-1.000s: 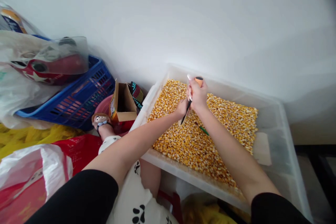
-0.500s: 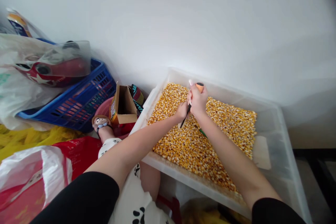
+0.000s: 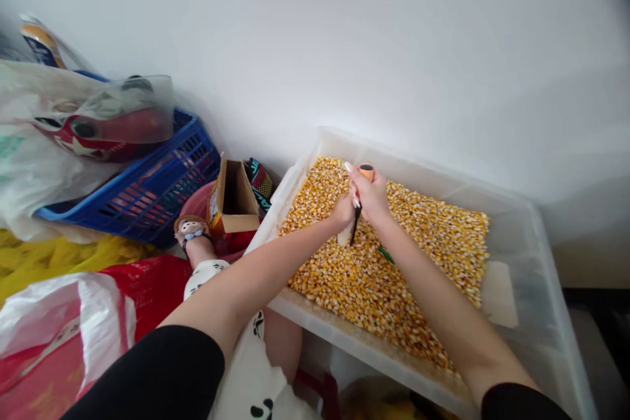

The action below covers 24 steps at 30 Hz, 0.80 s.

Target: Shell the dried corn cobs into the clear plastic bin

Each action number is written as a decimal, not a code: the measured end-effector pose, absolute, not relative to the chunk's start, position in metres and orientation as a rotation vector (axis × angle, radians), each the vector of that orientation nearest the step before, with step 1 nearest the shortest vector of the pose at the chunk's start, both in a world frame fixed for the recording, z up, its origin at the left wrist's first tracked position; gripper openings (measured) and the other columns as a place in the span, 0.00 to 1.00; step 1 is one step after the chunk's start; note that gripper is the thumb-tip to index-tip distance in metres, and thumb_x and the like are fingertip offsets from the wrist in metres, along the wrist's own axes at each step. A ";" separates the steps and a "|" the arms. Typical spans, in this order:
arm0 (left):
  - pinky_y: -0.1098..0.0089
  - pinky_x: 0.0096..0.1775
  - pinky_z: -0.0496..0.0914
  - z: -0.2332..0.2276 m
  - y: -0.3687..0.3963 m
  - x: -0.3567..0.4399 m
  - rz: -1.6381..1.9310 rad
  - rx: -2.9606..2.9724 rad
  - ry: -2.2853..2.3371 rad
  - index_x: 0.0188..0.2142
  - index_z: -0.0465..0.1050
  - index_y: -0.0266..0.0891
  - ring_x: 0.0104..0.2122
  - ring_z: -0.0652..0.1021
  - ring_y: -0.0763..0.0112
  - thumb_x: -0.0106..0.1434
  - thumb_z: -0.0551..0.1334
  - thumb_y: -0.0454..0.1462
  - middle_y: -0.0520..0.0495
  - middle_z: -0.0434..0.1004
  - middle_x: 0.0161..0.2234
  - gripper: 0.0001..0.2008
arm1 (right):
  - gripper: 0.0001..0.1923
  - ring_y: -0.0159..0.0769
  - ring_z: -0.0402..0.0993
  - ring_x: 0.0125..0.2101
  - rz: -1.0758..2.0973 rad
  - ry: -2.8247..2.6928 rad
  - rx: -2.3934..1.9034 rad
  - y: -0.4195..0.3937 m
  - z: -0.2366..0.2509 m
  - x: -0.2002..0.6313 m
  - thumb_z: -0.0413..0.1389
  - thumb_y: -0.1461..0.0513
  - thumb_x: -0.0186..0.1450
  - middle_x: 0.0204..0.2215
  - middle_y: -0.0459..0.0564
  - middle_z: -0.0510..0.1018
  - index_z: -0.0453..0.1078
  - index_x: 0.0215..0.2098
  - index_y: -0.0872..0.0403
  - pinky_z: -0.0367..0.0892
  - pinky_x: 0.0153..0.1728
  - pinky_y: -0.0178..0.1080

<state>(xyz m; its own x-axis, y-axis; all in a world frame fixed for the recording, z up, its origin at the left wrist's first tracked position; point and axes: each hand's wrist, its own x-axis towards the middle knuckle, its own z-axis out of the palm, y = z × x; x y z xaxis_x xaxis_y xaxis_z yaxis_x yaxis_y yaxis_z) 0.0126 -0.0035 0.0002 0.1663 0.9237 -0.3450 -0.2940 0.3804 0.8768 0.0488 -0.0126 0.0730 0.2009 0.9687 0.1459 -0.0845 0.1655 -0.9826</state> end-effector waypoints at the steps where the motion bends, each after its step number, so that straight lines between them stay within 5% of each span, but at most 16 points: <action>1: 0.72 0.30 0.63 0.000 -0.003 0.013 1.002 0.755 1.044 0.20 0.64 0.36 0.22 0.68 0.74 0.58 0.53 0.39 0.53 0.65 0.16 0.13 | 0.17 0.22 0.47 0.07 1.058 -1.051 -1.087 -0.012 0.077 0.050 0.58 0.52 0.52 0.08 0.33 0.57 0.56 0.22 0.52 0.46 0.07 0.28; 14: 0.70 0.20 0.60 0.010 -0.001 0.007 0.766 0.968 1.081 0.13 0.64 0.36 0.12 0.64 0.73 0.54 0.47 0.59 0.49 0.60 0.09 0.31 | 0.16 0.21 0.48 0.05 0.951 -0.950 -0.979 -0.014 0.107 0.064 0.55 0.52 0.55 0.08 0.32 0.55 0.53 0.25 0.51 0.46 0.06 0.27; 24: 0.72 0.17 0.58 0.007 -0.001 0.009 0.873 0.955 1.144 0.13 0.60 0.38 0.12 0.62 0.74 0.55 0.41 0.61 0.51 0.57 0.08 0.32 | 0.15 0.21 0.48 0.06 0.898 -0.954 -0.979 -0.013 0.106 0.065 0.53 0.50 0.56 0.09 0.32 0.55 0.54 0.26 0.50 0.45 0.06 0.27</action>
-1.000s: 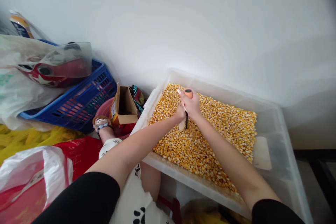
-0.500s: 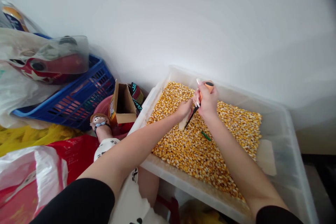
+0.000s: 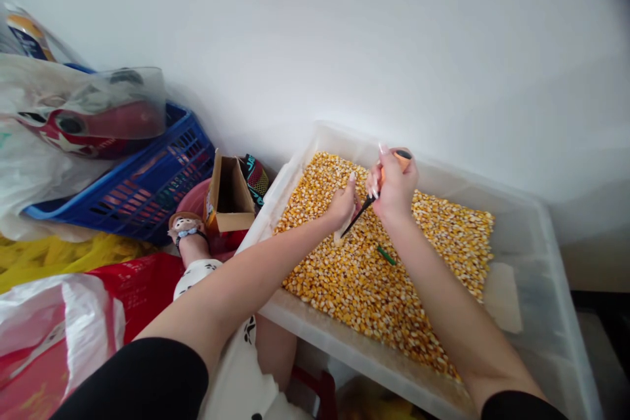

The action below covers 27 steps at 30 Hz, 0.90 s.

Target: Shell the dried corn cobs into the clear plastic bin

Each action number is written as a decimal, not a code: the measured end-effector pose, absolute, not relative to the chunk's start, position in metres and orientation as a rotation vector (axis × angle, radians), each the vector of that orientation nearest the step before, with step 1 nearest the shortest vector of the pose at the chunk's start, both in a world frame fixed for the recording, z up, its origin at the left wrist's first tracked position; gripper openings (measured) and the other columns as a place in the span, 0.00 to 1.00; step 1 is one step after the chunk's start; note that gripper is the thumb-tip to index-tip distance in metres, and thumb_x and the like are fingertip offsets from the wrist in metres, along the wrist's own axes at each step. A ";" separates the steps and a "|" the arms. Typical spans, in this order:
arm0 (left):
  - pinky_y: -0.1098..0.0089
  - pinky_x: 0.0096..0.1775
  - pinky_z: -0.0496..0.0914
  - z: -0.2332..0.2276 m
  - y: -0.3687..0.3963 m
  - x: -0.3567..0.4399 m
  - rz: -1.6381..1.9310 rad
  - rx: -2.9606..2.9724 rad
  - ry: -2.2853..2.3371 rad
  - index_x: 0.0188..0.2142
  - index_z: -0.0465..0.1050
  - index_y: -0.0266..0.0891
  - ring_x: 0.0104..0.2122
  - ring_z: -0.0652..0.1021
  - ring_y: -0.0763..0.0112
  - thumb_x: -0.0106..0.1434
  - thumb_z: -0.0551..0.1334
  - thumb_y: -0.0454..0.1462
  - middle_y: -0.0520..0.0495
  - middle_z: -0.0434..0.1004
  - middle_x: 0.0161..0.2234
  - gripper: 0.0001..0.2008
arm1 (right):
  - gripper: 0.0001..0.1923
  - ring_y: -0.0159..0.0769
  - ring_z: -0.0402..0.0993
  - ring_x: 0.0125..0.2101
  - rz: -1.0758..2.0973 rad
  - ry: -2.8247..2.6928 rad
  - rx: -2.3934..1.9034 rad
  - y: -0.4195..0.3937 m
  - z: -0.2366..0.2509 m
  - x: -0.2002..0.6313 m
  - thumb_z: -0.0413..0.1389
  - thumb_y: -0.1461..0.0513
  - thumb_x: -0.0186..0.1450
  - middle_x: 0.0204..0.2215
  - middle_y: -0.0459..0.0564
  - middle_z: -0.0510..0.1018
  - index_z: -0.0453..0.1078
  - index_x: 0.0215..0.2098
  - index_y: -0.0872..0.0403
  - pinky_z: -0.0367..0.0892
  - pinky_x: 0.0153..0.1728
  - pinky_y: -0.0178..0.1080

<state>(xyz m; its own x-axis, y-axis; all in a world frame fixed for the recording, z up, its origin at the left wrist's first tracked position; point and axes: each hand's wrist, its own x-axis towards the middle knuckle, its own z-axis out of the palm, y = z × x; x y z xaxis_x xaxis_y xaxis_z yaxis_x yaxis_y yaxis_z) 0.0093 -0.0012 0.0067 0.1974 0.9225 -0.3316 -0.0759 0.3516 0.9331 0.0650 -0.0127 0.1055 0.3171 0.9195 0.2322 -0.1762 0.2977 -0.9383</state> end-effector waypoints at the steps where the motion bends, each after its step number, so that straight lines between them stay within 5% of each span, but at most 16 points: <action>1: 0.72 0.17 0.57 0.005 -0.001 0.010 0.892 0.949 1.135 0.13 0.60 0.38 0.11 0.62 0.75 0.55 0.41 0.61 0.52 0.57 0.08 0.32 | 0.15 0.21 0.48 0.06 0.893 -0.955 -0.978 -0.013 0.105 0.064 0.53 0.51 0.56 0.09 0.32 0.55 0.54 0.26 0.50 0.45 0.06 0.27; 12: 0.73 0.16 0.54 0.002 -0.005 0.010 0.949 0.873 1.049 0.13 0.57 0.38 0.09 0.60 0.77 0.59 0.46 0.55 0.52 0.55 0.06 0.28 | 0.15 0.21 0.52 0.10 0.770 -1.047 -1.066 -0.003 0.095 0.042 0.54 0.51 0.55 0.12 0.35 0.55 0.55 0.25 0.51 0.50 0.10 0.27; 20: 0.73 0.15 0.55 -0.011 -0.004 0.008 0.997 0.891 0.887 0.14 0.56 0.39 0.09 0.59 0.77 0.61 0.45 0.52 0.54 0.55 0.07 0.25 | 0.15 0.21 0.47 0.07 1.077 -1.092 -0.982 0.001 0.096 0.043 0.55 0.51 0.54 0.09 0.33 0.55 0.56 0.26 0.51 0.46 0.08 0.27; 27: 0.72 0.15 0.54 0.002 -0.006 0.008 0.935 0.908 1.070 0.12 0.56 0.39 0.09 0.60 0.77 0.58 0.44 0.57 0.52 0.55 0.07 0.30 | 0.16 0.23 0.55 0.11 0.783 -0.983 -1.135 0.006 0.087 0.047 0.55 0.50 0.54 0.12 0.34 0.58 0.57 0.27 0.51 0.52 0.11 0.28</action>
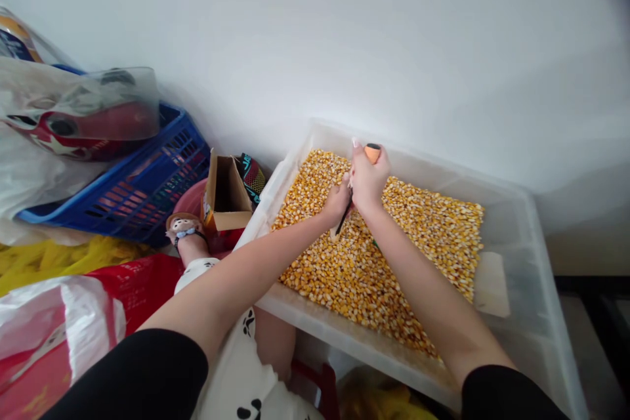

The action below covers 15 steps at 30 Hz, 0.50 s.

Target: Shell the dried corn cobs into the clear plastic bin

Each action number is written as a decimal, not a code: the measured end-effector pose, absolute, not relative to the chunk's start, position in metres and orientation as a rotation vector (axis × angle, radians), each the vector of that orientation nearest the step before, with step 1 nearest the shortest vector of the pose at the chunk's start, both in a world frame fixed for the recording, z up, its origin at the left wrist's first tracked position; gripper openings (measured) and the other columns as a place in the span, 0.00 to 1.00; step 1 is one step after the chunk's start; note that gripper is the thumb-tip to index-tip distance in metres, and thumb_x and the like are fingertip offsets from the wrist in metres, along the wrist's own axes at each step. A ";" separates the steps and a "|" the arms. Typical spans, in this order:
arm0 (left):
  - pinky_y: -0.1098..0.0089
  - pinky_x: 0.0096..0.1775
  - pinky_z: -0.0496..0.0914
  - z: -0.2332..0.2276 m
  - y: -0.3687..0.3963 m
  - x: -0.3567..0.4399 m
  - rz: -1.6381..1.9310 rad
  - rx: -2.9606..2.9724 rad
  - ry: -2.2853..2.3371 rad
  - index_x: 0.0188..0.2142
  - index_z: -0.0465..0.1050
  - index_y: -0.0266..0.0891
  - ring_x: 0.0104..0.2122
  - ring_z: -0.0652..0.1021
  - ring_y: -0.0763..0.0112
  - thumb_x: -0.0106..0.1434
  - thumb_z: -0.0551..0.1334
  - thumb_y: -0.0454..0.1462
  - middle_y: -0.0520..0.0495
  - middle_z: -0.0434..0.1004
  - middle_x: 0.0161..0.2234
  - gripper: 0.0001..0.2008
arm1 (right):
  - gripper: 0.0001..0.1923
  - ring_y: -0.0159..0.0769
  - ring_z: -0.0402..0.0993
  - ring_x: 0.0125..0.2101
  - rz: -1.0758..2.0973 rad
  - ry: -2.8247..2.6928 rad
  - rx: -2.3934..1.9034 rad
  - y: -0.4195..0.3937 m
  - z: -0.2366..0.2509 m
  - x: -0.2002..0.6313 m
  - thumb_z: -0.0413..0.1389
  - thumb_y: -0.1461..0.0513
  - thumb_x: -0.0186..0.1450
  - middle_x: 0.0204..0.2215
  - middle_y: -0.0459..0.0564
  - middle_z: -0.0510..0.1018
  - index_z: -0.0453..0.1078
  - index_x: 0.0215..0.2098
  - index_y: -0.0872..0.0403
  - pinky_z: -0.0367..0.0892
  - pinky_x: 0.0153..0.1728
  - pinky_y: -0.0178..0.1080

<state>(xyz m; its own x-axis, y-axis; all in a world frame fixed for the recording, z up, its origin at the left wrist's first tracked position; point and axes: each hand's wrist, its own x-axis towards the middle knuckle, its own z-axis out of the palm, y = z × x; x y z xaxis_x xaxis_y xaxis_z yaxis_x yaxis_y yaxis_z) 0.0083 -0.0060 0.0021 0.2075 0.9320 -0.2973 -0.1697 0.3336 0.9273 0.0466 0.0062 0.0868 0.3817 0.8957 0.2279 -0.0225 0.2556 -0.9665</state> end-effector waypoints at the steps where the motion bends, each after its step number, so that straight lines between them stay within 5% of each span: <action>1: 0.72 0.15 0.54 0.002 -0.006 0.008 0.937 0.901 1.063 0.12 0.56 0.39 0.08 0.59 0.77 0.58 0.43 0.57 0.52 0.55 0.07 0.30 | 0.16 0.23 0.54 0.11 0.789 -0.978 -1.135 0.007 0.086 0.046 0.55 0.50 0.54 0.11 0.34 0.57 0.56 0.26 0.51 0.52 0.11 0.28; 6: 0.73 0.14 0.53 -0.003 -0.006 0.007 0.981 0.884 0.960 0.12 0.55 0.39 0.07 0.59 0.76 0.60 0.42 0.55 0.52 0.54 0.06 0.29 | 0.16 0.22 0.47 0.08 0.991 -1.049 -1.092 0.011 0.083 0.044 0.55 0.50 0.54 0.09 0.32 0.53 0.55 0.26 0.51 0.48 0.09 0.28; 12: 0.75 0.14 0.53 -0.003 -0.006 0.009 0.991 0.878 1.032 0.11 0.57 0.38 0.08 0.59 0.78 0.58 0.46 0.54 0.52 0.55 0.06 0.28 | 0.17 0.22 0.54 0.12 0.633 -0.977 -1.215 0.006 0.082 0.044 0.53 0.50 0.55 0.13 0.35 0.56 0.53 0.23 0.52 0.53 0.14 0.28; 15: 0.74 0.15 0.53 -0.003 -0.006 0.009 0.981 0.786 1.000 0.12 0.57 0.38 0.09 0.59 0.78 0.59 0.48 0.52 0.53 0.55 0.06 0.27 | 0.17 0.23 0.53 0.12 0.714 -1.046 -1.201 0.004 0.079 0.042 0.53 0.50 0.55 0.12 0.35 0.55 0.53 0.23 0.51 0.52 0.13 0.28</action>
<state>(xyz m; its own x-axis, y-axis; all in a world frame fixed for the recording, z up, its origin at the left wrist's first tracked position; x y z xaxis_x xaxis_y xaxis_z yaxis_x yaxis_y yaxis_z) 0.0088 -0.0064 -0.0026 0.2125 0.9257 -0.3129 -0.2948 0.3661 0.8827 0.0418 0.0038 0.0792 0.3819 0.8869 0.2598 0.0810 0.2479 -0.9654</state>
